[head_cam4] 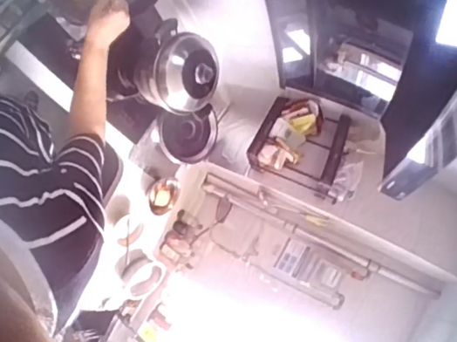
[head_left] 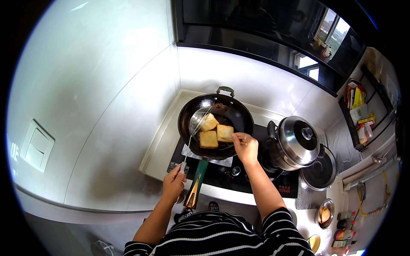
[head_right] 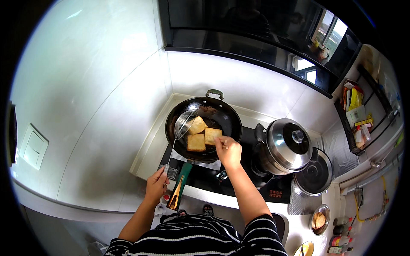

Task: The person uses a strainer and chopsticks to flip and reposition thick slices of bread frying in a pan of oil on a stove. The person lifts one slice to check its progress before placing it back into the hot oil.

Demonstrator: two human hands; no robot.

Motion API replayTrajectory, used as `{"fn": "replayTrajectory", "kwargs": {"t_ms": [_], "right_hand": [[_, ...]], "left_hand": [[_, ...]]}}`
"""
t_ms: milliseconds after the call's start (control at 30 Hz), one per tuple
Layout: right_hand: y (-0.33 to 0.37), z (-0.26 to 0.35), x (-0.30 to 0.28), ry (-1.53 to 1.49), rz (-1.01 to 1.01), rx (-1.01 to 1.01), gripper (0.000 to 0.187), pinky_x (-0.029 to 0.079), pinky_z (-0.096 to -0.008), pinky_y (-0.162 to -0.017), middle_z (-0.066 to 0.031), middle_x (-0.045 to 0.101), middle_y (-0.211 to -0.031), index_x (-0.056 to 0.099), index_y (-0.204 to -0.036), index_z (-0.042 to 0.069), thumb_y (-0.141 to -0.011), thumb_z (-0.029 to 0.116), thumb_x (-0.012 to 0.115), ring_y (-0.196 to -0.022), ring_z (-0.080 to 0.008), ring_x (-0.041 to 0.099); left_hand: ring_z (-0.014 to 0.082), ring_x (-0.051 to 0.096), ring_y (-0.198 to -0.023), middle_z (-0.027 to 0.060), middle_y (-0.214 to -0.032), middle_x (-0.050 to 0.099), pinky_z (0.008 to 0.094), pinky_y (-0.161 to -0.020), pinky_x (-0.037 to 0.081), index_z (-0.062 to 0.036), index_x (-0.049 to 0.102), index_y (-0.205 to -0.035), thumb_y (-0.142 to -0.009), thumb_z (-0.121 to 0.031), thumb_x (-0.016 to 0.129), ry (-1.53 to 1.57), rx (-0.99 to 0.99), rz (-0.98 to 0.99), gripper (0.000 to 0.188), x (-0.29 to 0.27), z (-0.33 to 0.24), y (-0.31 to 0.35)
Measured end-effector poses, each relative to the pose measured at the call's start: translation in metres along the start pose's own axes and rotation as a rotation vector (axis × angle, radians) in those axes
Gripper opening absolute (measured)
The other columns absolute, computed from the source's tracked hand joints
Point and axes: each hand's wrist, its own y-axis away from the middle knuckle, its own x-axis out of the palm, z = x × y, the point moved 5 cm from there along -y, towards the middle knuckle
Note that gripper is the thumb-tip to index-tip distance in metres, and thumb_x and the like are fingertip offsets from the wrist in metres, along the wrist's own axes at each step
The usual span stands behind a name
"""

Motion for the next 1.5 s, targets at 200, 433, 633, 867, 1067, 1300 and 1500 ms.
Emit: {"fn": "replayTrajectory", "kwargs": {"t_ms": [200,433,633,867,1067,1300,1500], "right_hand": [[-0.036,0.014,0.035,-0.206,0.083,0.013,0.019,0.052,-0.0242,-0.069,-0.011,0.072,-0.083,0.071,-0.091,-0.001,-0.081,0.015,0.074,-0.074,-0.0126,0.068],[-0.072,-0.007,0.085,0.012,0.134,-0.18,0.021,0.054,-0.0292,-0.071,-0.0116,0.071,-0.086,0.073,-0.091,0.006,-0.077,0.022,0.076,-0.077,-0.0232,0.07],[-0.079,-0.023,0.103,0.246,0.327,-0.433,0.023,0.053,-0.0352,-0.071,-0.0081,0.07,-0.091,0.072,-0.091,0.012,-0.08,0.032,0.07,-0.078,-0.0269,0.067],[-0.087,-0.031,0.076,0.363,0.279,-0.307,0.021,0.052,-0.0373,-0.07,-0.0068,0.07,-0.087,0.073,-0.089,0.015,-0.08,0.033,0.068,-0.079,-0.0274,0.066],[-0.071,0.021,0.02,0.12,0.144,-0.364,0.017,0.053,-0.0354,-0.063,-0.0121,0.068,-0.08,0.071,-0.084,0.007,-0.08,0.024,0.07,-0.071,-0.0293,0.066],[-0.009,0.036,-0.016,0.098,0.234,-0.31,0.012,0.054,-0.034,-0.06,-0.0133,0.068,-0.078,0.07,-0.079,0.004,-0.08,0.016,0.071,-0.069,-0.0304,0.066],[0.016,0.03,0.006,0.066,0.312,-0.262,0.015,0.053,-0.0347,-0.063,-0.0132,0.068,-0.079,0.07,-0.08,0.003,-0.078,0.018,0.073,-0.07,-0.0308,0.066]], "left_hand": [[0.0015,0.039,-0.047,-0.001,-0.069,0.053,0.0174,-0.042,0.03,-0.0041,0.052,-0.131,-0.095,-0.014,0.052,0.0,0.004,-0.007,0.037,0.002,-0.006,0.002],[0.0012,0.039,-0.048,-0.0016,-0.069,0.053,0.017,-0.042,0.03,-0.0037,0.053,-0.13,-0.095,-0.014,0.052,0.026,0.006,-0.02,0.036,0.002,-0.006,0.005],[0.0015,0.04,-0.048,-0.0018,-0.07,0.053,0.0173,-0.042,0.031,-0.0029,0.053,-0.13,-0.095,-0.014,0.051,0.006,0.008,-0.042,0.036,-0.001,-0.009,0.009],[0.0014,0.04,-0.049,-0.0019,-0.07,0.053,0.017,-0.043,0.031,-0.0027,0.054,-0.129,-0.095,-0.014,0.051,-0.014,0.033,-0.031,0.036,0.0,-0.009,0.007],[0.0017,0.04,-0.049,-0.0017,-0.069,0.052,0.0174,-0.044,0.032,-0.0034,0.054,-0.13,-0.095,-0.015,0.051,-0.021,0.029,-0.036,0.036,0.0,-0.012,0.007],[0.0022,0.04,-0.048,-0.0018,-0.069,0.052,0.0181,-0.043,0.031,-0.0047,0.054,-0.13,-0.095,-0.015,0.051,-0.017,0.03,-0.02,0.036,0.004,-0.013,0.002],[0.0018,0.038,-0.048,-0.0018,-0.068,0.052,0.0182,-0.042,0.03,-0.0051,0.054,-0.13,-0.096,-0.015,0.05,-0.041,0.023,0.041,0.036,0.01,-0.013,-0.001]]}}
